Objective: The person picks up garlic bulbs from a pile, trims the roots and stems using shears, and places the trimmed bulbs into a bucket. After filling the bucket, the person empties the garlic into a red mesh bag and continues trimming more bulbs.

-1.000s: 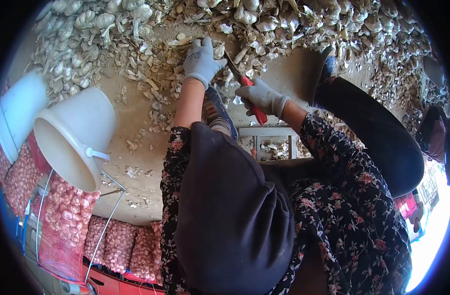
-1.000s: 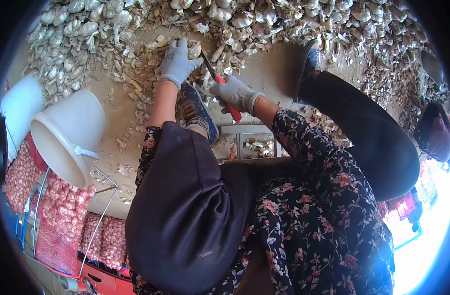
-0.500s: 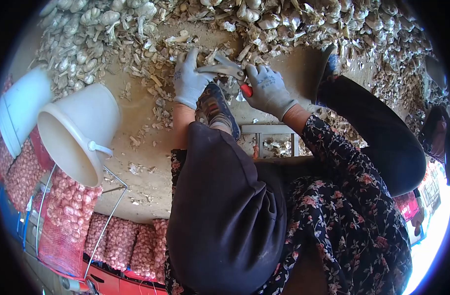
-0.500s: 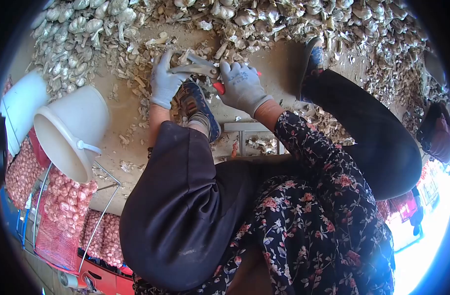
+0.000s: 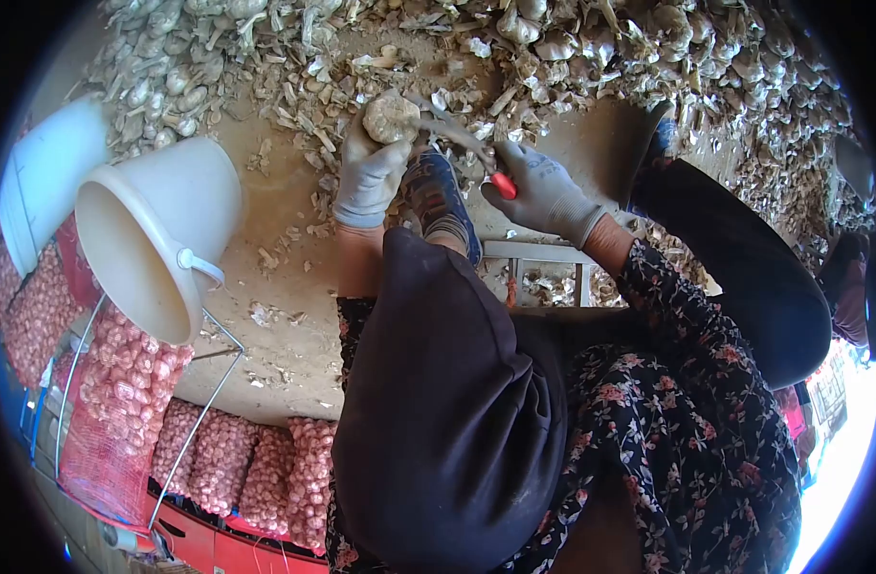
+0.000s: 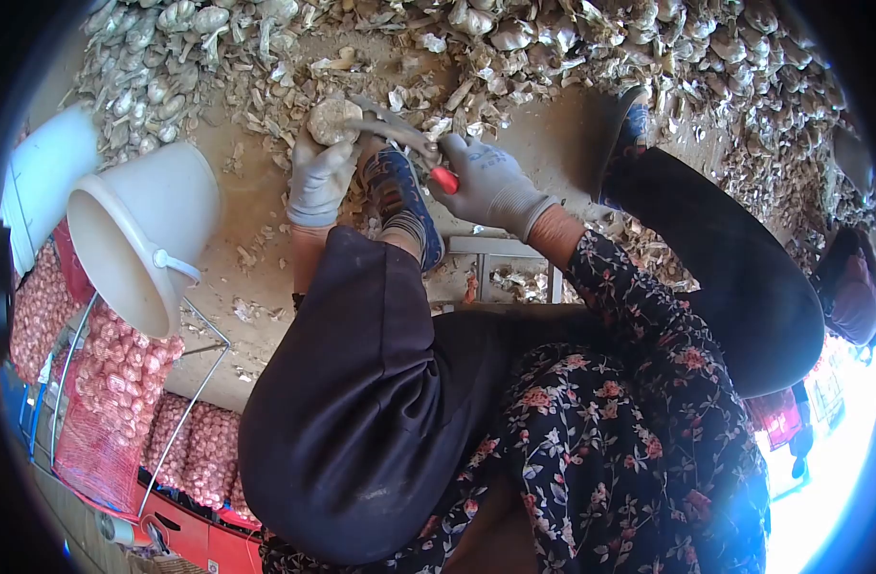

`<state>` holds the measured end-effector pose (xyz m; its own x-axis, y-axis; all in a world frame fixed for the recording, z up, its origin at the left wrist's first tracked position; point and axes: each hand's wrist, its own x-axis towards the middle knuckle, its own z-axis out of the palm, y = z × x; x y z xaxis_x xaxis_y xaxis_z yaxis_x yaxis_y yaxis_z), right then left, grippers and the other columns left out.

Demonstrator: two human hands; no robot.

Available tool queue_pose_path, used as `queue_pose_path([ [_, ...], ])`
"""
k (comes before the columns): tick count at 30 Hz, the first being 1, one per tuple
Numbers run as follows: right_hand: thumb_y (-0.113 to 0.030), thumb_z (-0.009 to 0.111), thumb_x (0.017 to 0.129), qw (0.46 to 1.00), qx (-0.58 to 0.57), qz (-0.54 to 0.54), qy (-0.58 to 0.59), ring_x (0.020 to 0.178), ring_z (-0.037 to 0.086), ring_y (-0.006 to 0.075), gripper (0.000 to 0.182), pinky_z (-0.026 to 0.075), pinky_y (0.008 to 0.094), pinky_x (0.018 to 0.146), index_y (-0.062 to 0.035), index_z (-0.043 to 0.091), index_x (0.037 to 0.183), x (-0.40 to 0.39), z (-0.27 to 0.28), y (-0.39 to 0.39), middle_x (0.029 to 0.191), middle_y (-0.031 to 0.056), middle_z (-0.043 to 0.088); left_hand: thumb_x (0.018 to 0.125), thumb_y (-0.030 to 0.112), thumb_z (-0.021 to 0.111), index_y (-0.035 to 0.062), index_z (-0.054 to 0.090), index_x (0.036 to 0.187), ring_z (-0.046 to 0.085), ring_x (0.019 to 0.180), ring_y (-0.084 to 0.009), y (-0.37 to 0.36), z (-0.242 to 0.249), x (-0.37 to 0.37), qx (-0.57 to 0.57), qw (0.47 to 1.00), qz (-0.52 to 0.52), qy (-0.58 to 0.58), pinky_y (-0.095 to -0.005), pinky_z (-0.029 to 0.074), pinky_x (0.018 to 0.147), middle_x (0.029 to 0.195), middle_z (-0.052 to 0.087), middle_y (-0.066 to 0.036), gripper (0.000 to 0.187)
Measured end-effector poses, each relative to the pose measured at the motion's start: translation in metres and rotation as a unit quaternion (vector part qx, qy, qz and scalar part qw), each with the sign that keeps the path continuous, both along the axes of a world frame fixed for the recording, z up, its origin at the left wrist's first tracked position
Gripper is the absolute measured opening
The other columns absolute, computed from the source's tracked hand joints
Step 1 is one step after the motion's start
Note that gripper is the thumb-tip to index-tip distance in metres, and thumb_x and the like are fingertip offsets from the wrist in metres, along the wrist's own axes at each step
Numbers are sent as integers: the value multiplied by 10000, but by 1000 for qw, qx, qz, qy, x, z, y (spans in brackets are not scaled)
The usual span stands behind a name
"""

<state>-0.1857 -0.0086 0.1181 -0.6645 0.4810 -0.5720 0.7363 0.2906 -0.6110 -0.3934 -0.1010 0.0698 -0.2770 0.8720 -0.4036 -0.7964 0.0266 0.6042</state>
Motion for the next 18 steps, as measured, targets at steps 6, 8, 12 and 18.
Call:
queue_pose_path([
  [6,-360,594,819,979,174,105,-26,860,615,368,442,471,453,764,-26,459,1075,-23,16,4,887,194,600,716,-5,658,-23,415,1254,586,949,-157,-2,3,0,-46,994,-39,93,-291,495,860,1077,566,-82,591],
  [8,-366,588,821,976,178,120,-42,846,619,365,459,471,458,751,-19,449,1087,-24,16,3,888,192,598,712,14,681,-31,420,1237,575,938,-139,-4,1,-2,-66,988,-77,120,-281,486,859,1069,565,-70,589],
  [12,-326,567,836,972,156,162,-70,763,623,367,389,476,464,695,-22,447,1046,-25,9,4,818,184,605,710,27,696,-31,423,1230,566,941,-132,-4,8,-7,-81,979,-98,159,-271,478,862,1048,573,-69,590],
  [18,-262,561,844,997,51,40,-41,755,598,419,278,464,494,698,-24,468,951,-5,-30,-7,764,235,608,743,-51,625,0,452,1137,625,813,-186,-2,15,-6,-97,986,-128,44,-333,545,759,998,584,-99,434],
])
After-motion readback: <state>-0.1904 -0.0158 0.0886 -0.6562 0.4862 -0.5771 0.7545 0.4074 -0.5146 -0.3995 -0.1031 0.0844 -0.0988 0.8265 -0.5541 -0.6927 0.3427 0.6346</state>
